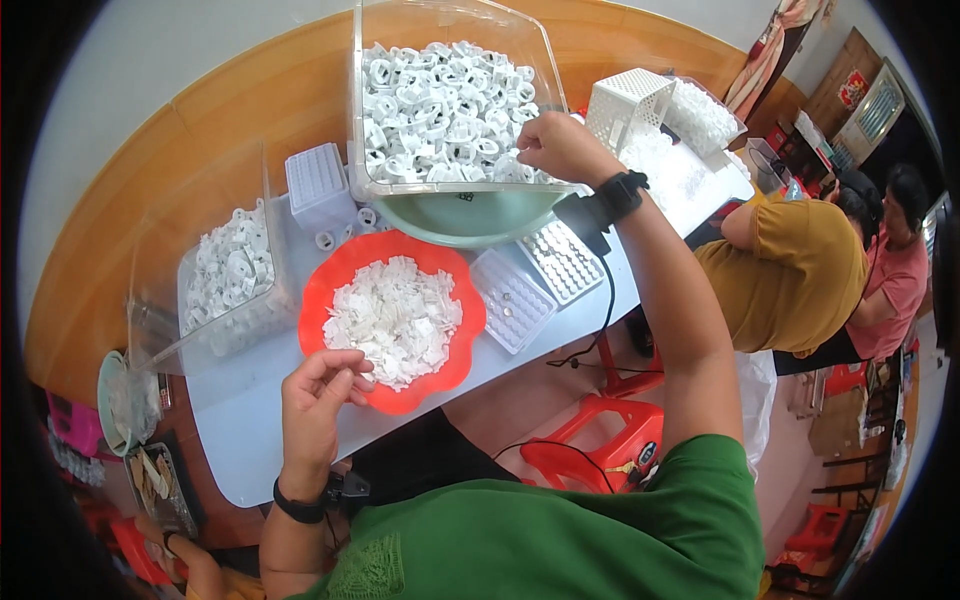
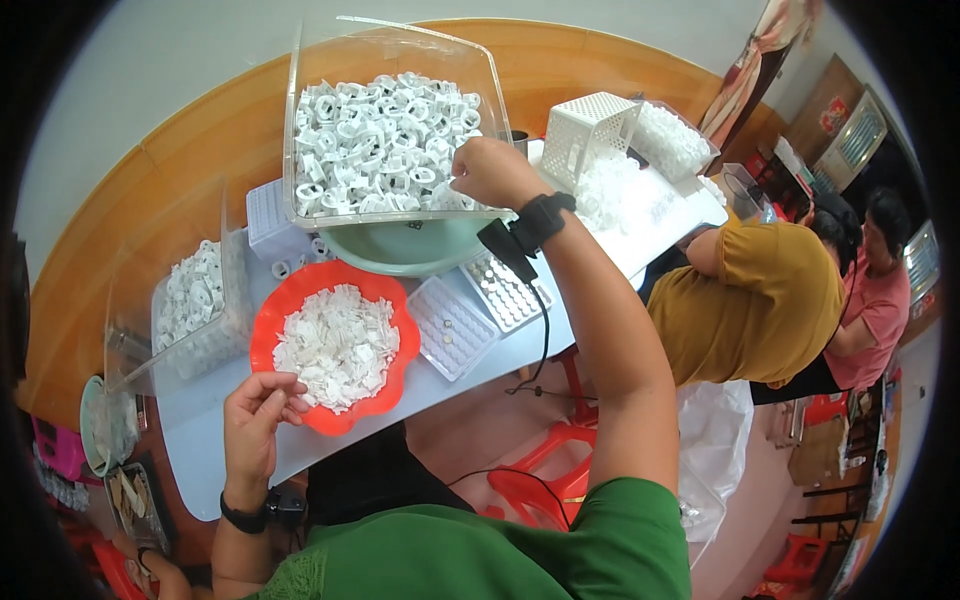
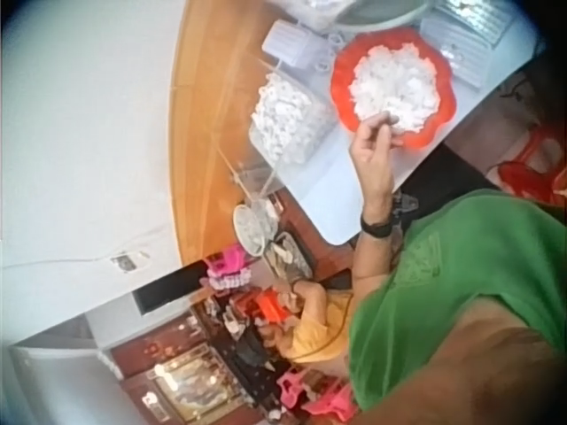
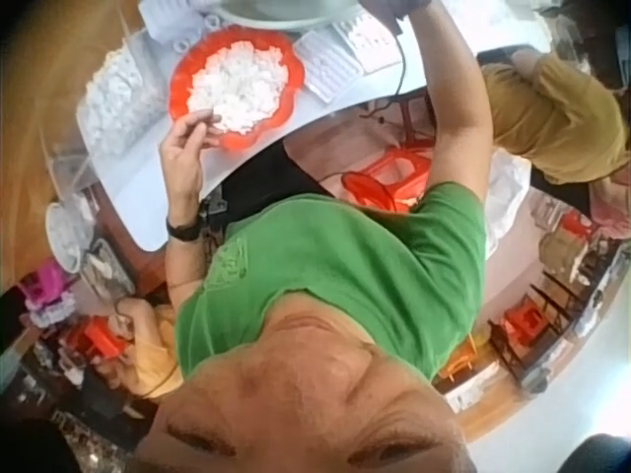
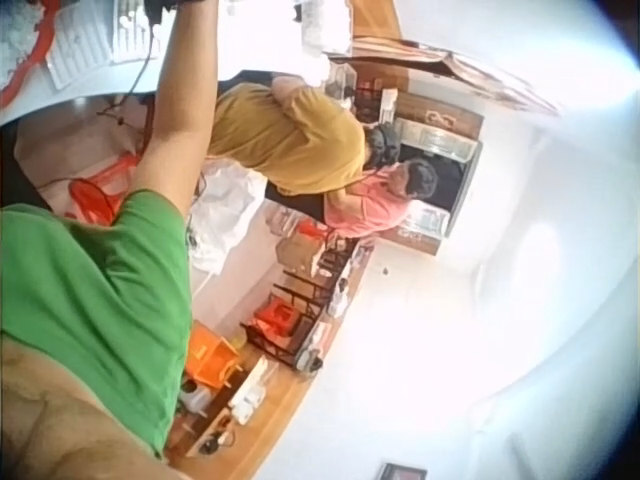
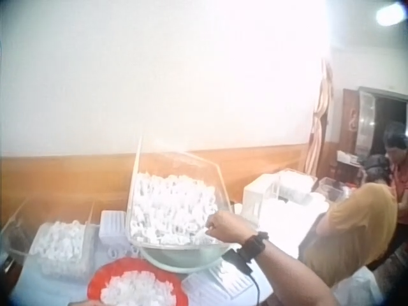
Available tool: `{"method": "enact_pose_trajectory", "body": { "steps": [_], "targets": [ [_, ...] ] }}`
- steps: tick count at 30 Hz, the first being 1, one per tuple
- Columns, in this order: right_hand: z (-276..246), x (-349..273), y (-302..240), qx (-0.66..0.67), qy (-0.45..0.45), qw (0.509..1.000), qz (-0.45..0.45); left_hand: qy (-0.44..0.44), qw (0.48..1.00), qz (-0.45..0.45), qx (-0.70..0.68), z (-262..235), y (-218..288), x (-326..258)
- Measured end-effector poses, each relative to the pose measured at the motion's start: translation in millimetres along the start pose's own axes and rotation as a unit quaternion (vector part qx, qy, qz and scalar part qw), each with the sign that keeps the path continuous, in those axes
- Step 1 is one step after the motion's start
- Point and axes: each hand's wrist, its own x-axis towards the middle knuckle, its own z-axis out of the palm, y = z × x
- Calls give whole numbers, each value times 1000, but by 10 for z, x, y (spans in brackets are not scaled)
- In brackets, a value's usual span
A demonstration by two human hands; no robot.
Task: Assembling small white plastic components by hand on a production floor table.
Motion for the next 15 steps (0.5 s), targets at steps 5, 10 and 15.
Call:
{"method": "enact_pose_trajectory", "body": {
  "steps": [5, 10, 15],
  "targets": [
    [152, 220, 75, 9, -58, 998, -8, -8, 1000, 2, -7, -22, -14, 19],
    [-42, 10, 50, 112, 31, 993, 17, -15, 1000, 0, -14, -12, -9, -20],
    [-146, -738, -614, 43, 307, 942, -128, -45, 997, -41, -52, 49, -30, -44]
  ]
}}
